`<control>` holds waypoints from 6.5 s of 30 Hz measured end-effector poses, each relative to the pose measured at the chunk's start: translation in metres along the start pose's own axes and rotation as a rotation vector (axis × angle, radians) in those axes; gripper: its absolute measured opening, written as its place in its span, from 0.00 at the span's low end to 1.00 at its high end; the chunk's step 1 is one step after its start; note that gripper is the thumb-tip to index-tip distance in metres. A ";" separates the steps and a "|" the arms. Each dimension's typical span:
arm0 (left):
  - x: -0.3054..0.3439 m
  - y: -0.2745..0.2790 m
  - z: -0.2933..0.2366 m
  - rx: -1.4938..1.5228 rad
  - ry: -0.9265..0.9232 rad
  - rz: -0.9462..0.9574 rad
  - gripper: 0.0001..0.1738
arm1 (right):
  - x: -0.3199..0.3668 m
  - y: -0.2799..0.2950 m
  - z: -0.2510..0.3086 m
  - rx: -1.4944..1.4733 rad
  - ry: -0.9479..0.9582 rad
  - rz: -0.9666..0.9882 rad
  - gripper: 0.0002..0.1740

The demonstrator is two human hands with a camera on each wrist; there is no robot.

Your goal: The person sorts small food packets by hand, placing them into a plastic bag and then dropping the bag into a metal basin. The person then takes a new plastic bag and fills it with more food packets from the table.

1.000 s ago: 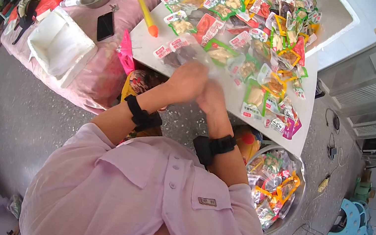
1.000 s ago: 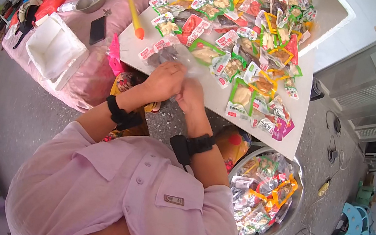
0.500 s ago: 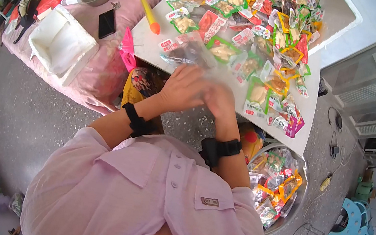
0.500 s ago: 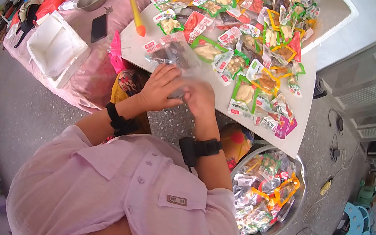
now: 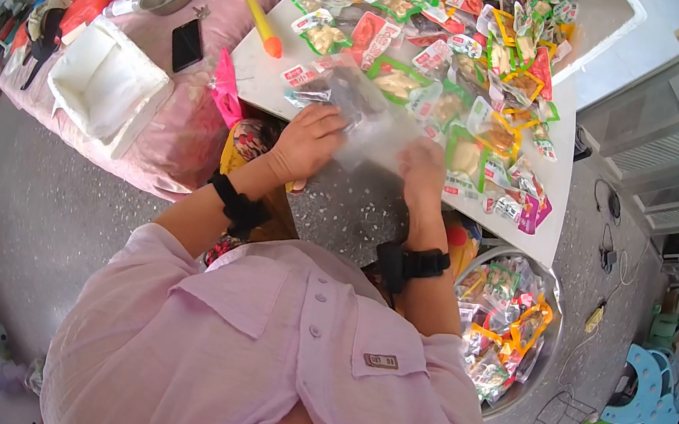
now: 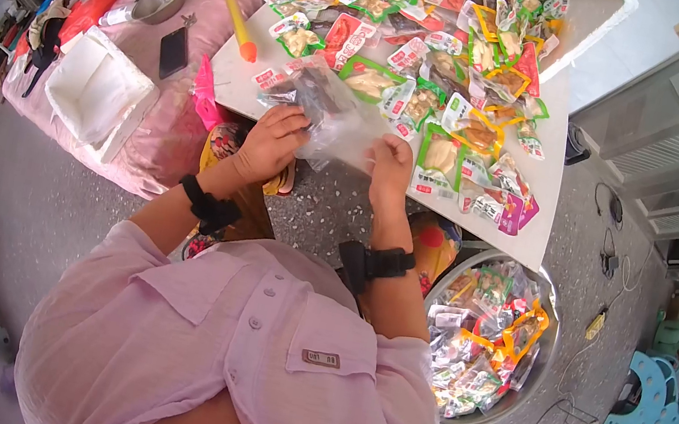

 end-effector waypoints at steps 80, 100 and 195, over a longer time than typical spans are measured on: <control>-0.005 -0.022 -0.097 1.223 0.459 0.665 0.21 | 0.137 0.149 0.106 0.653 0.425 0.251 0.05; 0.115 -0.098 -0.017 0.847 0.810 0.964 0.11 | 0.193 0.505 0.055 1.610 -0.122 -0.950 0.13; 0.004 0.014 0.008 0.300 0.554 -0.060 0.05 | 0.046 -0.045 -0.018 0.085 0.093 0.379 0.09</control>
Point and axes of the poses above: each hand's wrist, its own x-axis away from the middle knuckle, its own y-axis out of the back of the hand, z = x × y, the point moved 4 cm from there along -x, towards the middle knuckle, and after that the axes turned 5 degrees about y, right-handed, at the moved point
